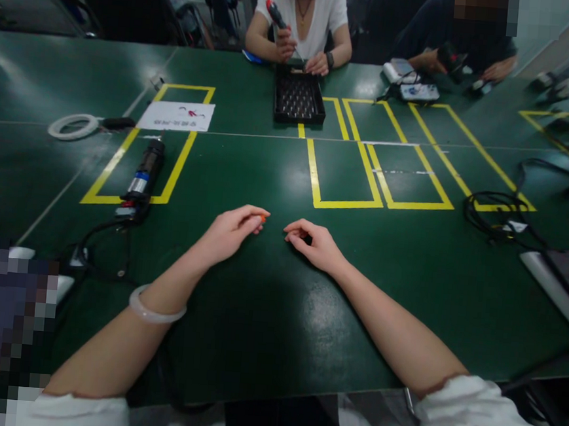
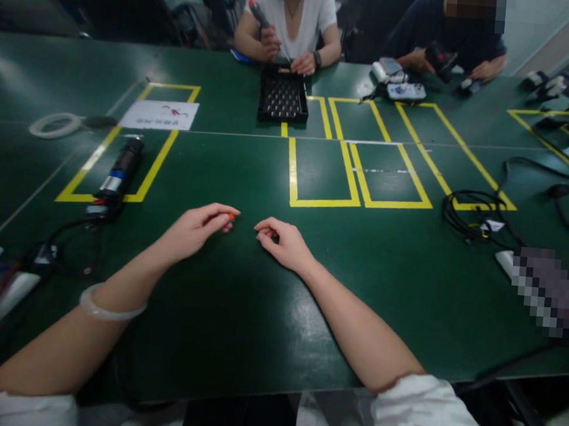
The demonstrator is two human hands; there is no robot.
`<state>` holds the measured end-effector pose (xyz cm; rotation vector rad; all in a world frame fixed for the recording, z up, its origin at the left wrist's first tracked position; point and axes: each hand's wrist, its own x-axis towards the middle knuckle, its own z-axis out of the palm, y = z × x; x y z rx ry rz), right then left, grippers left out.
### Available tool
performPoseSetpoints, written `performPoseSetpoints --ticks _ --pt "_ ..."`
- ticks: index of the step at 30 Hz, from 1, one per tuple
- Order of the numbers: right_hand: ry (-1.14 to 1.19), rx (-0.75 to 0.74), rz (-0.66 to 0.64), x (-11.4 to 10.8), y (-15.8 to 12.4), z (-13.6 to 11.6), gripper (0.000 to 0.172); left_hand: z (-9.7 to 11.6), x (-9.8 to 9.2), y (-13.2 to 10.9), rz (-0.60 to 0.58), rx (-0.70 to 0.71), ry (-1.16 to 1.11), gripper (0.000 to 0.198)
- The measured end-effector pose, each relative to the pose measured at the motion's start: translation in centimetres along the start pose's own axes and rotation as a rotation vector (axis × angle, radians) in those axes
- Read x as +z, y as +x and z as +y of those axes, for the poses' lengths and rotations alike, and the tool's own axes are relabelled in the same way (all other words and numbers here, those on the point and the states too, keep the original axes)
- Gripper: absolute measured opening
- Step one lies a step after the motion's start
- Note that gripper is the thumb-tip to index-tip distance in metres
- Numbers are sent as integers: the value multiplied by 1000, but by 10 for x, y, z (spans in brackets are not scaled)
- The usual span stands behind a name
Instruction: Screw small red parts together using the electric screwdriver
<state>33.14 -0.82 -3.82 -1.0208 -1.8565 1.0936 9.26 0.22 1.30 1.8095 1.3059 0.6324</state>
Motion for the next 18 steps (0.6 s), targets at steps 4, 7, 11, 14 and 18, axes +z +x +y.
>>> performPoseSetpoints --ticks 4,7,11,14,18 --pt "119 -14 -50 -1 -1 -2 20 3 32 10 -250 20 -257 54" --pt "127 -37 -99 -1 0 -4 17 -2 36 8 -284 16 -352 57" --pt "129 -57 -106 1 0 -5 15 -3 36 3 -283 15 -376 56" --pt "131 -53 -91 1 0 -4 15 -2 37 3 -239 7 -374 53" --pt "128 -45 -50 2 -1 -3 16 -2 37 4 -179 -11 -381 48"
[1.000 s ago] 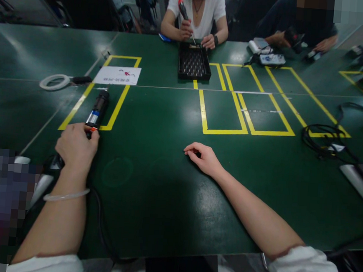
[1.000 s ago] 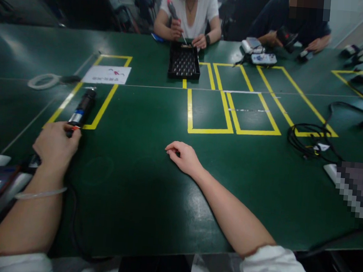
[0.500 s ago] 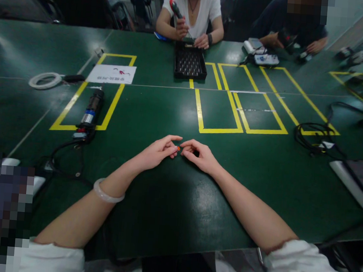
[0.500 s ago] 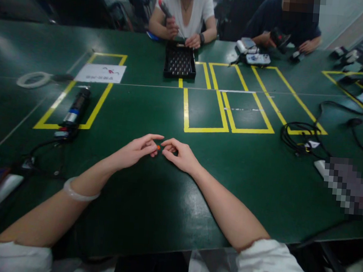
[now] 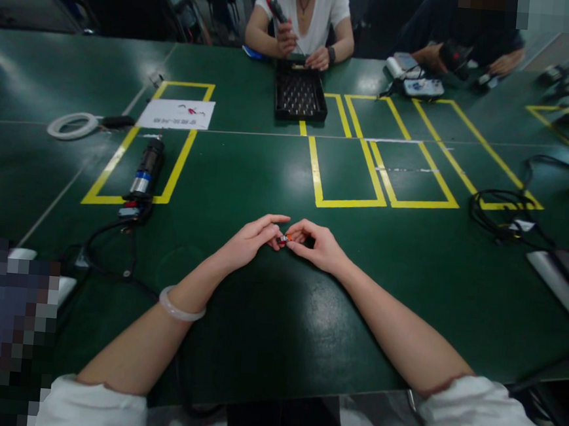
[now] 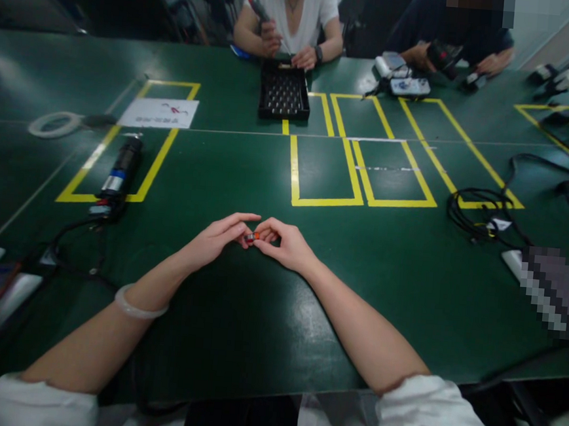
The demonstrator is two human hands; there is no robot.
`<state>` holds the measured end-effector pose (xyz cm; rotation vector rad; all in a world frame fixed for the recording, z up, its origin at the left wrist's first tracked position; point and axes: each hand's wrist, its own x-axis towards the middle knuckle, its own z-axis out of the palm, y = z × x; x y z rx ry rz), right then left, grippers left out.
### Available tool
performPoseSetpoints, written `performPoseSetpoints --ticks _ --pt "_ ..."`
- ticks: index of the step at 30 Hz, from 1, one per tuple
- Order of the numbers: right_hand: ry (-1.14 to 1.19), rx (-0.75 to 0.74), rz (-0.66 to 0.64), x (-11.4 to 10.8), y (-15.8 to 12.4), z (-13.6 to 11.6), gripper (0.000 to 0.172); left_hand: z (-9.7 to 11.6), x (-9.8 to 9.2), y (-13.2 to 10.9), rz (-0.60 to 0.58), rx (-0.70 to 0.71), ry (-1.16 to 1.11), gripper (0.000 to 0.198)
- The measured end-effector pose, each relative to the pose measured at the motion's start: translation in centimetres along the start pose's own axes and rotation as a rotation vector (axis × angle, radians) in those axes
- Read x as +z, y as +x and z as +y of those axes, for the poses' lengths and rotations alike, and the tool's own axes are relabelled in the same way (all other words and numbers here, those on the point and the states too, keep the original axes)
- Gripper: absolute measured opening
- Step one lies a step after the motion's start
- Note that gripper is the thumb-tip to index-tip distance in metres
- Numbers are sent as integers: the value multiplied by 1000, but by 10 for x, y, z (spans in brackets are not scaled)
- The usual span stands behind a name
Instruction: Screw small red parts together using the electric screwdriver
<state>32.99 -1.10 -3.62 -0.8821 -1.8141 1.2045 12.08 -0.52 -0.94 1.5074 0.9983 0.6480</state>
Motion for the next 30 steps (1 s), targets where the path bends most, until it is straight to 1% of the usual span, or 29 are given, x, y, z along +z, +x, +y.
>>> performPoseSetpoints --ticks 6,11,17,21,24,28,30 --pt "8 15 52 0 -1 1 16 -1 0 1 21 -8 1 36" --pt "-2 28 70 1 0 2 16 -4 1 2 -8 -29 -31 33" --pt "61 62 67 1 0 4 24 -2 3 1 19 -27 -17 33" --pt "2 76 71 0 1 2 18 -3 3 0 5 -27 2 32" --pt "-31 57 68 -1 1 0 16 -5 3 0 -2 -13 -9 32" --pt "-34 9 55 0 1 1 11 -5 3 -1 17 -23 -12 32" --pt "-37 2 55 0 2 3 13 -4 3 0 30 -23 -14 31"
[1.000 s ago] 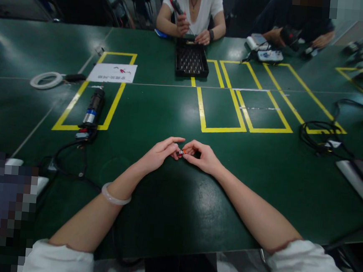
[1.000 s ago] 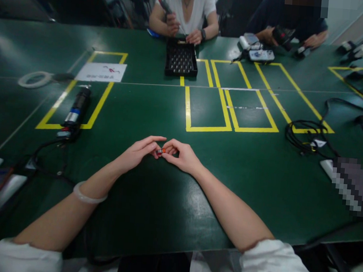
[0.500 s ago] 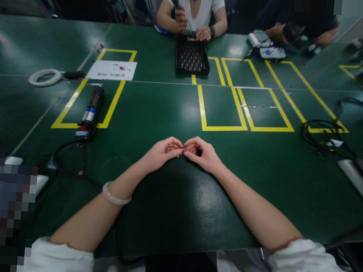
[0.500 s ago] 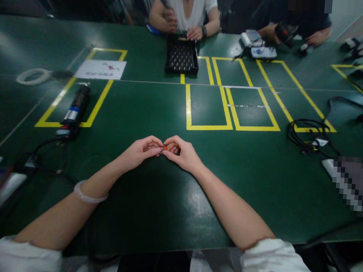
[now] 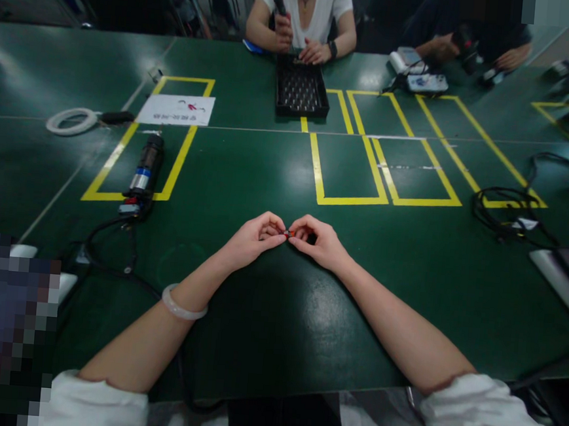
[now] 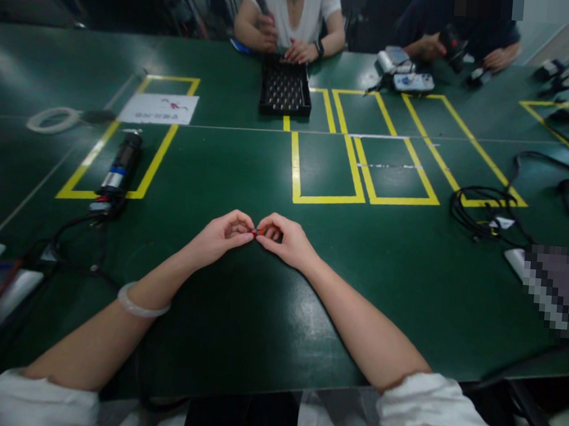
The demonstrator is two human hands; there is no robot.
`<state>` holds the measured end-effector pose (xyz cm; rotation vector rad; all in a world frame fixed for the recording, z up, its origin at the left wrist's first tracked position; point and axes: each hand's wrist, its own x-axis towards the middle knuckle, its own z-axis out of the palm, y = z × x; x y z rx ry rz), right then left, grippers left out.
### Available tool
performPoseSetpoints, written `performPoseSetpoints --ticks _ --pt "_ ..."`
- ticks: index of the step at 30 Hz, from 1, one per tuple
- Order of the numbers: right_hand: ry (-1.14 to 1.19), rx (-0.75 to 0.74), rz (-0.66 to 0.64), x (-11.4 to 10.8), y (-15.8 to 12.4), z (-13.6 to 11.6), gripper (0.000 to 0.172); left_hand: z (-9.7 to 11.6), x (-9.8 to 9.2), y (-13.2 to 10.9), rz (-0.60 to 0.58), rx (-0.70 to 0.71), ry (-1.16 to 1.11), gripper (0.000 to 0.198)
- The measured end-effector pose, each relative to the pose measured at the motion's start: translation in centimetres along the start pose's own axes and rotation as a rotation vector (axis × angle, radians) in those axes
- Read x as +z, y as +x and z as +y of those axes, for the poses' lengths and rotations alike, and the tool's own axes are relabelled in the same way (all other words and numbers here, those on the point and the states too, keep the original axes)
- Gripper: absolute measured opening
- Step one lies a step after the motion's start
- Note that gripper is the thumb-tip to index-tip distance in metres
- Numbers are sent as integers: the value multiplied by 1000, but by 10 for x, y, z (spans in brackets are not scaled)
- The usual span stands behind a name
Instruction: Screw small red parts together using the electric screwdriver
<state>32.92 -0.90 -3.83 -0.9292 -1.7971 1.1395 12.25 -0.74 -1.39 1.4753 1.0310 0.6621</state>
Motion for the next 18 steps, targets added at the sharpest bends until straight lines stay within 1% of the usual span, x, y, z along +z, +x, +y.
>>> performPoseSetpoints --ticks 3,9,14,18 --pt "-29 9 13 1 0 2 21 0 1 0 13 9 -2 32" --pt "-167 -46 11 0 0 1 13 -3 1 1 20 19 -42 35" --pt "-180 -98 21 0 0 0 11 -3 1 2 15 19 -46 36" --pt "-200 -130 18 -1 0 0 14 -3 1 2 18 18 -23 35"
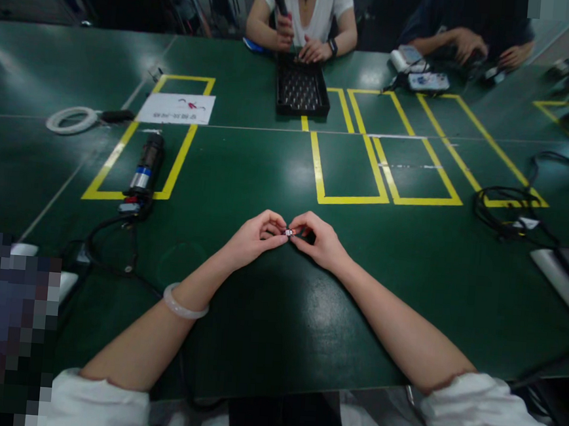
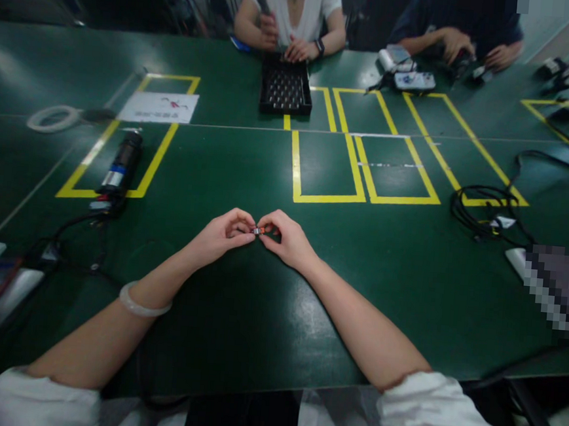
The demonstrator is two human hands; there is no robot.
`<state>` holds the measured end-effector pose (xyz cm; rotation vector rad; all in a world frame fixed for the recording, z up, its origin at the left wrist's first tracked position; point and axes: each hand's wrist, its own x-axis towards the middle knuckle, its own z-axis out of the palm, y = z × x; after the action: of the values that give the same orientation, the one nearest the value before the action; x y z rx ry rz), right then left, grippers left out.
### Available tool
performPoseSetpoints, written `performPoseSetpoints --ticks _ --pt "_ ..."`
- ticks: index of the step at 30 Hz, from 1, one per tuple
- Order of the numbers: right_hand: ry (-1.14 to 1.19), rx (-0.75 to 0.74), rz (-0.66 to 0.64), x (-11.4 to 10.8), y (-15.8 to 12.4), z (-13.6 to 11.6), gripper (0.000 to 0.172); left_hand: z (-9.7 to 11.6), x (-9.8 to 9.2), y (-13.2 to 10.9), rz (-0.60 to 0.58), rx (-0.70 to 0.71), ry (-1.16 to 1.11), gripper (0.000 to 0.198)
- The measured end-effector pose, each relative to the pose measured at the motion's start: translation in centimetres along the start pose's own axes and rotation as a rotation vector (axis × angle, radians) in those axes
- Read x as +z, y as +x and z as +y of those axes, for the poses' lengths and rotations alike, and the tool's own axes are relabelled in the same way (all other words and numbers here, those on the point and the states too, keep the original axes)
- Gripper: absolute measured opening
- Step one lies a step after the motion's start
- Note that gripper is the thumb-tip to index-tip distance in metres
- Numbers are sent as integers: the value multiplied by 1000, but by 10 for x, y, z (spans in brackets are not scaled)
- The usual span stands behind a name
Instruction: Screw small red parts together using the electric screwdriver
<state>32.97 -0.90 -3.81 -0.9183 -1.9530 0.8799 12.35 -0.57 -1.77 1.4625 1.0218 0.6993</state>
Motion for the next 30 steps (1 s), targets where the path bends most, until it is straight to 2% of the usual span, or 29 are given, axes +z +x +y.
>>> performPoseSetpoints --ticks 12,21,30 --pt "-97 -23 -38 1 -2 -4 16 0 0 0 3 7 20 32" --pt "-64 9 -2 1 -2 -2 15 4 -2 -2 2 2 27 29" --pt "-76 6 -27 2 -2 0 12 5 -2 -2 -8 -25 -13 26"
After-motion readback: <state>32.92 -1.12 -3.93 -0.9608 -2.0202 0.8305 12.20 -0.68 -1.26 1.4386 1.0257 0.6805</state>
